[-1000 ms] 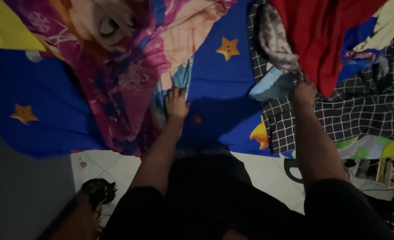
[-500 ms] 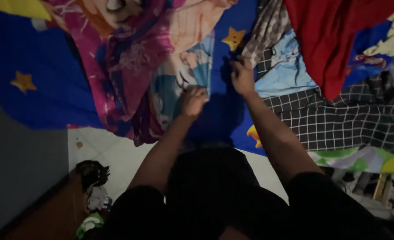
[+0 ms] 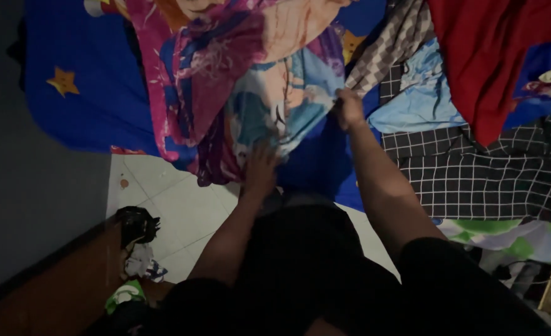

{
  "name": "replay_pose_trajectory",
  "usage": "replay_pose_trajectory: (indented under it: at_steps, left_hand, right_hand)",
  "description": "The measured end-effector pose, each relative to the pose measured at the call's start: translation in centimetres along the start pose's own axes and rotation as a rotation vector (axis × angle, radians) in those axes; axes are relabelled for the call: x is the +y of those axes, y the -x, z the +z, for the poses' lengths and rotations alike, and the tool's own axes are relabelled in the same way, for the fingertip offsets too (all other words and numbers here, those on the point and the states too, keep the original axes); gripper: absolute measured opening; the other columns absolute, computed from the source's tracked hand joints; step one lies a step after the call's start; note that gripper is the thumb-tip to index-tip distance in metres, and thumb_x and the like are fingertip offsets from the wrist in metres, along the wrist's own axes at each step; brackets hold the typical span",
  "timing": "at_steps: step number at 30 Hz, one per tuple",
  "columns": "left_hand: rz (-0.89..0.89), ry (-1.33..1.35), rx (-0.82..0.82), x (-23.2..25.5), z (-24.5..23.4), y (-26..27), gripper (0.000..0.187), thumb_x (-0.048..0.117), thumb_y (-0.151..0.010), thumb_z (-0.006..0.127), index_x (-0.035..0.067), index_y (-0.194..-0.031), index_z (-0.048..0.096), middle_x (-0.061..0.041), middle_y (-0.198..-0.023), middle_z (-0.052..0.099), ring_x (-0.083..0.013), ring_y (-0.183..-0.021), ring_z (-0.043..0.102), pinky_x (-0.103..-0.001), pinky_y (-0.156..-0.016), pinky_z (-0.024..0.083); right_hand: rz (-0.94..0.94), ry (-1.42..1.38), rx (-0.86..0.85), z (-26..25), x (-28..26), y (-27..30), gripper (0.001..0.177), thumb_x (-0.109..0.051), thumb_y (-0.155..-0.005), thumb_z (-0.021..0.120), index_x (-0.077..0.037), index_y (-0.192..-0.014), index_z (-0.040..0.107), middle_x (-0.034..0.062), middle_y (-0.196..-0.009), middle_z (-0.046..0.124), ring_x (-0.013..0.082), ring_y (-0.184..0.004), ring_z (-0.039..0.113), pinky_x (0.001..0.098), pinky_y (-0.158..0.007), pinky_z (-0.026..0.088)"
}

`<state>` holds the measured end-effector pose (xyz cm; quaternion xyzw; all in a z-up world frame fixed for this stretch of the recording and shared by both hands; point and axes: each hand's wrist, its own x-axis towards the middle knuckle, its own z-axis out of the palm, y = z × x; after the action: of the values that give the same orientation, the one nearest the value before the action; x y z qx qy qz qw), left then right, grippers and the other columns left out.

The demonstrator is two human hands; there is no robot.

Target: Fold a purple and blue patterned blanket on top of a bed.

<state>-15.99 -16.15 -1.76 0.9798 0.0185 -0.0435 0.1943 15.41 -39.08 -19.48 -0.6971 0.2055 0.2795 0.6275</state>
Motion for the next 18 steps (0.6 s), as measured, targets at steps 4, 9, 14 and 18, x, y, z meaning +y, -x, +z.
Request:
replay_pose_trajectory:
  at_steps: [4, 9, 14, 18]
  left_hand:
    - [-0.321, -0.237, 0.237, -0.2, -4.8, 3.6, 0.020, 0.015, -0.095, 0.065, 0.006, -0.113, 0.071, -0.029, -0.156, 0.043, -0.0502, -0.141, 0.041, -0.069, -0.103, 0.038]
    - [-0.732, -0.071, -0.036, -3.9, -5.0, 6.9, 0.084, 0.031, -0.070, 0.093, 0.013, -0.140, 0.050, -0.031, -0.163, 0.022, -0.0600, -0.143, 0.025, -0.075, -0.103, 0.037]
    - [-0.695, 0.165, 0.163, -13.4, 2.1, 8.7, 0.029, 0.040, -0.101, 0.066, 0.014, -0.112, 0.069, -0.030, -0.147, 0.046, -0.0487, -0.130, 0.055, -0.057, -0.098, 0.055]
    - [-0.919, 0.492, 0.084, -12.4, -10.2, 6.3, 0.036, 0.030, -0.106, 0.056, 0.012, -0.136, 0.059, -0.021, -0.155, 0.044, -0.0480, -0.142, 0.042, -0.060, -0.112, 0.042]
  right_hand:
    - [0.050, -0.736, -0.022, 2.2, -9.7, 10.4, 0.009, -0.011, -0.090, 0.071, -0.005, -0.095, 0.068, 0.0124, -0.084, 0.065, 0.0295, -0.064, 0.073, 0.0396, -0.050, 0.062]
    - [-0.031, -0.688, 0.021, 2.6, -12.5, 12.8, 0.019, -0.007, -0.094, 0.075, -0.002, -0.102, 0.058, 0.0117, -0.084, 0.057, 0.0322, -0.074, 0.069, 0.0487, -0.062, 0.063]
    - [-0.095, -0.368, 0.088, 1.0, -11.0, 12.9, 0.033, -0.022, -0.096, 0.083, -0.005, -0.113, 0.061, 0.0057, -0.075, 0.049, 0.0203, -0.049, 0.059, 0.0364, -0.041, 0.054]
    - [0.098, -0.301, -0.118, -9.4, -3.9, 7.4, 0.027, -0.034, -0.099, 0.073, -0.007, -0.099, 0.069, 0.0073, -0.064, 0.053, 0.0234, -0.045, 0.051, 0.0362, -0.043, 0.038]
